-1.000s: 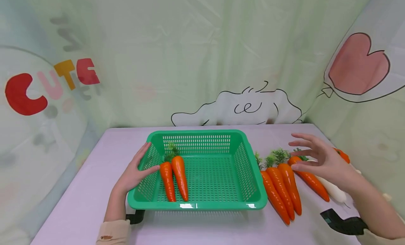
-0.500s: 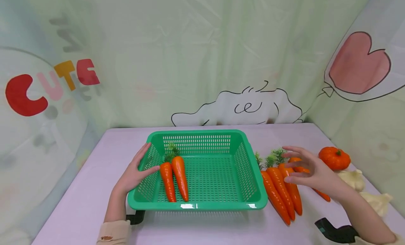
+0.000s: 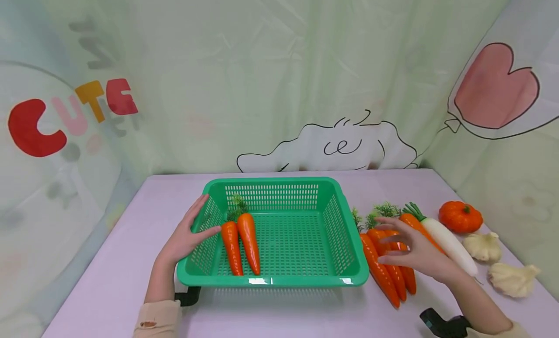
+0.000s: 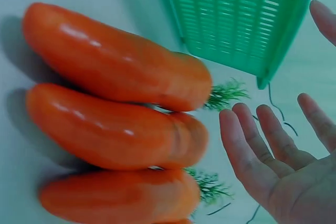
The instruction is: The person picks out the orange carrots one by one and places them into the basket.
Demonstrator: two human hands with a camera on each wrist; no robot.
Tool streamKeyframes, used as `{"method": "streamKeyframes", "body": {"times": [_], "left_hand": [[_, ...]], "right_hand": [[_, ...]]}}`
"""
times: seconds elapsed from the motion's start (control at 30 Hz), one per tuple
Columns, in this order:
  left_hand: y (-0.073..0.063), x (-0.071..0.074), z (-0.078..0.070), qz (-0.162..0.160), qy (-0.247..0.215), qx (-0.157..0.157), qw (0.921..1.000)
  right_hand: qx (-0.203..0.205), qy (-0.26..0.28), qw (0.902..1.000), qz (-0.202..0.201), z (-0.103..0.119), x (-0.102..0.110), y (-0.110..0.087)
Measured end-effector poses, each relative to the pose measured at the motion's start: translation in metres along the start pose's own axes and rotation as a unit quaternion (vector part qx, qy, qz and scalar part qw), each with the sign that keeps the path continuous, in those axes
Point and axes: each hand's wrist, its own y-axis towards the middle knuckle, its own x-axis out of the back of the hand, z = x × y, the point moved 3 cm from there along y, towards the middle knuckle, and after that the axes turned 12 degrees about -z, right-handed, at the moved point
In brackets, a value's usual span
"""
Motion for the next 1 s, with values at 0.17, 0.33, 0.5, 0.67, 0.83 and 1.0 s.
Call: {"method": "streamKeyframes", "body": {"times": [0.17, 0.33, 0.5, 0.67, 0.83, 1.0], "left_hand": [[0.000, -0.001, 0.000, 0.002, 0.000, 0.002, 1.0000], [0.000, 0.000, -0.002, 0.004, 0.000, -0.001, 1.0000], [0.000, 0.002, -0.003, 0.006, 0.004, -0.001, 1.0000], [0.001, 0.003, -0.002, 0.007, 0.004, 0.006, 0.9999], [0.002, 0.003, -0.001, 0.008, 0.003, 0.009, 0.9999], [0.001, 0.002, -0.002, 0.008, 0.000, 0.003, 1.0000]], "right_hand": [[-0.007, -0.008, 0.9999, 0.002, -0.007, -0.006, -0.002], [-0.016, -0.016, 0.9997, 0.008, -0.012, -0.010, -0.004], [-0.026, -0.028, 0.9992, 0.009, -0.011, -0.014, -0.005], [-0.026, -0.067, 0.9973, 0.013, -0.008, -0.021, -0.003], [-0.002, -0.117, 0.9931, 0.008, -0.005, -0.029, 0.000], [0.015, -0.164, 0.9864, 0.006, 0.000, -0.037, 0.001]]}}
